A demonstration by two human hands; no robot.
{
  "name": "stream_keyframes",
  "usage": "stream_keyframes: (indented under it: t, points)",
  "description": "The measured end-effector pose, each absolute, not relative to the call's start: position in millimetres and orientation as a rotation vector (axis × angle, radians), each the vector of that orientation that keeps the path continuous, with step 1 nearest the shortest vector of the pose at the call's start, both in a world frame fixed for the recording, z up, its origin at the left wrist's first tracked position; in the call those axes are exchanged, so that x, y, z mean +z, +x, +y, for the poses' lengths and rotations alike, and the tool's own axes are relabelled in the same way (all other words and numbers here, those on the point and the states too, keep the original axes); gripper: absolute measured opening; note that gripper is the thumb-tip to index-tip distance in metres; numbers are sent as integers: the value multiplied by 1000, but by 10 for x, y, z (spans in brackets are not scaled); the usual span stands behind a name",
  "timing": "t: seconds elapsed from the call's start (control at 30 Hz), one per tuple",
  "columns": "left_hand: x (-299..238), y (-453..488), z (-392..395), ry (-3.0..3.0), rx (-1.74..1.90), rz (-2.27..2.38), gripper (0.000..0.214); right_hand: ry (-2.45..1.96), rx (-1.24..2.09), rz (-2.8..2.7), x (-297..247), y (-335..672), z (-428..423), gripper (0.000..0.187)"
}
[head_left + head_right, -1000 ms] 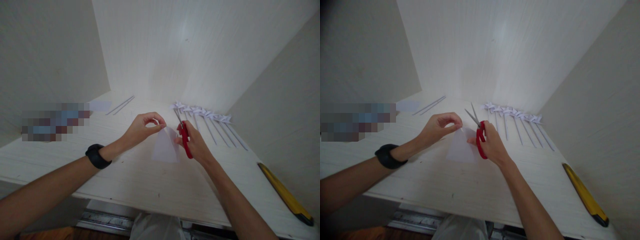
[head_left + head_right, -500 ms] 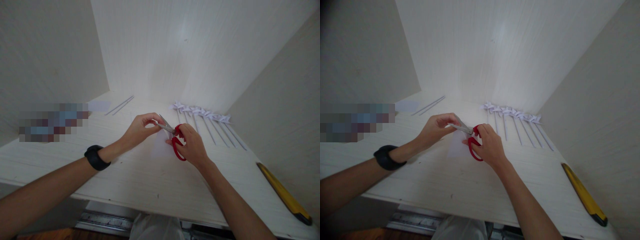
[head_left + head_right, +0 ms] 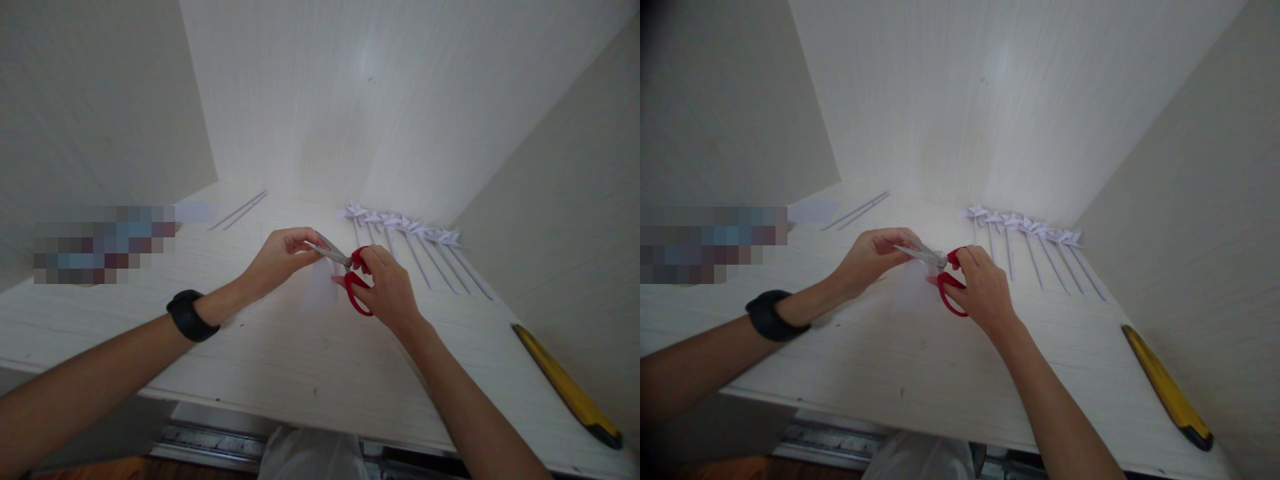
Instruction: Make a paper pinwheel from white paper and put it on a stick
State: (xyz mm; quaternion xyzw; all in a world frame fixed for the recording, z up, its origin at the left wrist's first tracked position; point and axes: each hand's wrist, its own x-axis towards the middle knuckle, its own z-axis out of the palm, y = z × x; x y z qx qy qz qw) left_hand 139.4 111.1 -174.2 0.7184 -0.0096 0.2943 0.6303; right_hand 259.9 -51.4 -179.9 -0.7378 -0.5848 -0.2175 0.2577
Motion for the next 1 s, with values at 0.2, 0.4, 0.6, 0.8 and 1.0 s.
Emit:
stream_keyframes:
  t: [0.2,0.4,0.6,0.8,1.0]
  points:
    - [-1721,1395,1079,1572,640,-10,5,-2013,-601,-1584,-1801,2604,-514,26]
    - [-1718,1391,1049,1493,610,33,7,-2017,-610,-1565,-1798,2594,-522,28]
    - [-1743,1401,1034,1467,622,61,6,-2023,-654,-1564,-1796,2583,-520,27]
    - [-1765,1400,1027,1478,651,41,6,-2024,-652,-1565,-1812,2589,-521,24]
    - [-1755,1393,1016,1494,661,35,8,-2031,-635,-1533,-1818,2584,-513,25]
